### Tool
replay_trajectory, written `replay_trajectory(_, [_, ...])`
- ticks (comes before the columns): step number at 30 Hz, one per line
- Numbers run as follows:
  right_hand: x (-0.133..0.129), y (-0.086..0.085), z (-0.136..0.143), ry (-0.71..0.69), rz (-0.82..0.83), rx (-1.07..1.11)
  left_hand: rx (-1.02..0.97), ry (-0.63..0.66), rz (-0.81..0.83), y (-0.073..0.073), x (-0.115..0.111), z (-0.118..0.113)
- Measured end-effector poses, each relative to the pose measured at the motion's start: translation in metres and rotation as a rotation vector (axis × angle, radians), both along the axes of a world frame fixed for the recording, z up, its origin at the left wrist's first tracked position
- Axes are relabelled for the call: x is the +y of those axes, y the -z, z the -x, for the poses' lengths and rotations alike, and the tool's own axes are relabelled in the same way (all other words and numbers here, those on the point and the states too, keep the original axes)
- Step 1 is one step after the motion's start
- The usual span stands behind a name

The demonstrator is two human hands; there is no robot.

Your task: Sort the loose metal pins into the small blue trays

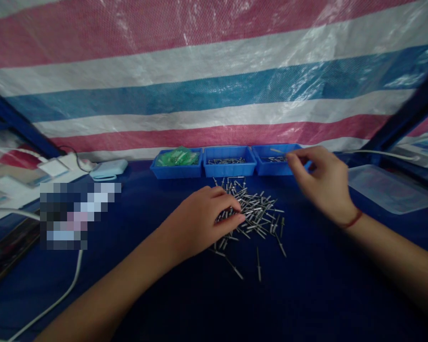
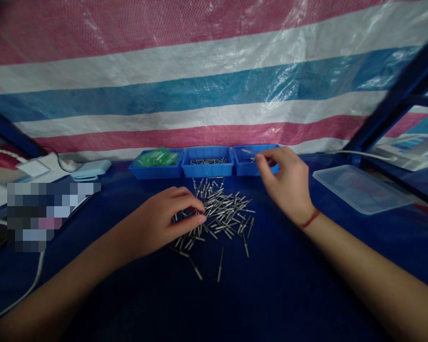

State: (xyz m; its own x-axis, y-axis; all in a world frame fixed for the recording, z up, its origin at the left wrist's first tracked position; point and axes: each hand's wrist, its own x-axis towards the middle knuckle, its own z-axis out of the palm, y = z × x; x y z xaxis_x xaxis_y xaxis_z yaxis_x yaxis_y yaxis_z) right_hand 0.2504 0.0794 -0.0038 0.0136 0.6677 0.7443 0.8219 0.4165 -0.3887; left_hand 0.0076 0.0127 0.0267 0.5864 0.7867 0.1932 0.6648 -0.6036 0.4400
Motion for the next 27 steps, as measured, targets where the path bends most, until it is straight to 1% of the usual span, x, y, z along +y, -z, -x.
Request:
replay_trajectory(1, [0.009, 0.000, -0.008, 0.077, -0.030, -0.076, 0.072, 0.059, 0.044, -0.005, -0.002, 0.004])
replay_trajectory(2, [0.016, 0.001, -0.015, 0.113, -0.015, -0.153, 0.130, 0.108, 0.089, -0.009, -0.004, 0.007])
replay_trajectory(3, [0.021, 0.003, -0.020, 0.153, -0.018, -0.186, 0.179, 0.139, 0.123, -0.011, -0.007, 0.010])
replay_trajectory(5, [0.023, 0.006, -0.024, 0.156, -0.013, -0.235, 0.262, 0.134, 0.151, -0.010, -0.013, 0.015])
replay_trajectory(6, [0.020, 0.008, -0.022, 0.129, -0.016, -0.242, 0.298, 0.108, 0.152, -0.007, -0.016, 0.016])
replay_trajectory(8, [0.010, 0.008, -0.015, 0.025, -0.020, -0.253, 0.358, 0.058, 0.178, 0.004, -0.021, 0.014])
replay_trajectory(10, [-0.003, 0.007, -0.004, -0.096, -0.002, -0.255, 0.369, 0.059, 0.225, 0.016, -0.023, 0.009])
replay_trajectory(12, [-0.016, 0.005, 0.007, -0.186, 0.030, -0.242, 0.323, 0.066, 0.223, 0.026, -0.024, 0.001])
replay_trajectory(15, [-0.028, 0.008, 0.019, -0.277, 0.086, -0.225, 0.248, 0.050, 0.180, 0.037, -0.024, -0.012])
replay_trajectory(19, [-0.034, 0.021, 0.028, -0.398, 0.201, -0.229, 0.217, -0.037, 0.130, 0.045, -0.024, -0.024])
replay_trajectory(22, [-0.033, 0.028, 0.031, -0.441, 0.280, -0.223, 0.199, -0.124, 0.059, 0.049, -0.025, -0.029])
replay_trajectory(27, [-0.025, 0.032, 0.029, -0.495, 0.301, -0.343, 0.235, -0.254, -0.126, 0.049, -0.026, -0.031])
